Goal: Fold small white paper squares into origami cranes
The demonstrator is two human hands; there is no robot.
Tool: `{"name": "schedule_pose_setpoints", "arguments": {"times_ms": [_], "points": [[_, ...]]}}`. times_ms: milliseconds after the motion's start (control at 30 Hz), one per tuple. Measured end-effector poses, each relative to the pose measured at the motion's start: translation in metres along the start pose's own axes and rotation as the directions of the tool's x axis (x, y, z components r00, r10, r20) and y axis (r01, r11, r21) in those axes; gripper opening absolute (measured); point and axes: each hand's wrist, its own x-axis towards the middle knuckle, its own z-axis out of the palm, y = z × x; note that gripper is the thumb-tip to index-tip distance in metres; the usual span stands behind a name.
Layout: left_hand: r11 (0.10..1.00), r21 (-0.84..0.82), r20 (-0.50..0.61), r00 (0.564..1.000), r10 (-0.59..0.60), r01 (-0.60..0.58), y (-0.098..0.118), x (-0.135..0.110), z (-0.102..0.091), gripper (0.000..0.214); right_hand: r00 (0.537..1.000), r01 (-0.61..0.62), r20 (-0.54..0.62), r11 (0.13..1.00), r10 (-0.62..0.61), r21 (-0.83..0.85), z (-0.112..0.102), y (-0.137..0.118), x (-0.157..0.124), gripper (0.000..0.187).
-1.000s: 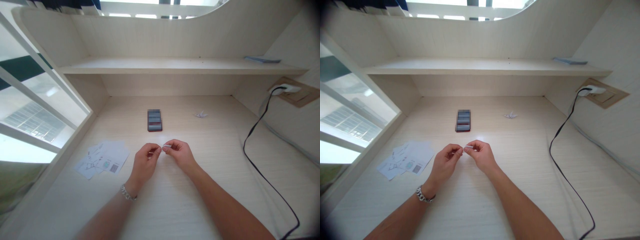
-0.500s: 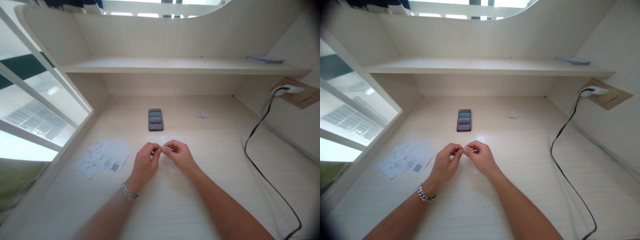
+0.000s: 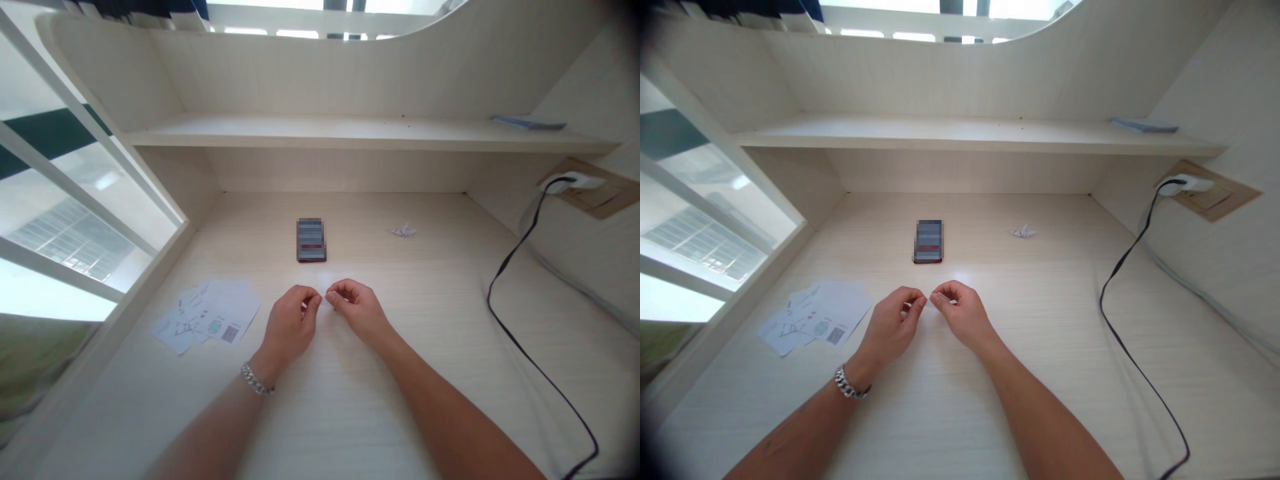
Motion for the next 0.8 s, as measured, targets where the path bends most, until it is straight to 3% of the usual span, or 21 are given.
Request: {"name": "schedule_pose_setpoints", "arguments": {"times_ms": [100,333,633,800], "points": [[1.000,-0.015,0.003,1.000,0.003,-0.003,-0.0004,0.0014,-0.0025,0.017,0.998,0.015,0.054,0.998,-0.012,-0.053,-0.0014,-0.0019,-0.0004,0.015],[0.923,-0.358,0.039,0.990,-0.133,0.138,-0.0011,0.0024,-0.0023,0.021,0.999,0.011,-0.031,0.994,-0.008,0.109,-0.0028,0.0009,0.0017,0.018],[0.920,-0.369,0.034,0.991,-0.129,0.133,-0.0001,0.0014,-0.0030,0.017,1.000,0.021,-0.012,0.992,-0.020,0.126,-0.0012,0.0025,0.0020,0.016],[0.914,-0.368,0.066,0.985,-0.159,0.172,-0.0038,0.0027,-0.0050,0.018,0.999,-0.016,0.054,0.993,0.010,0.119,-0.0017,0.0014,0.0020,0.015]]}}
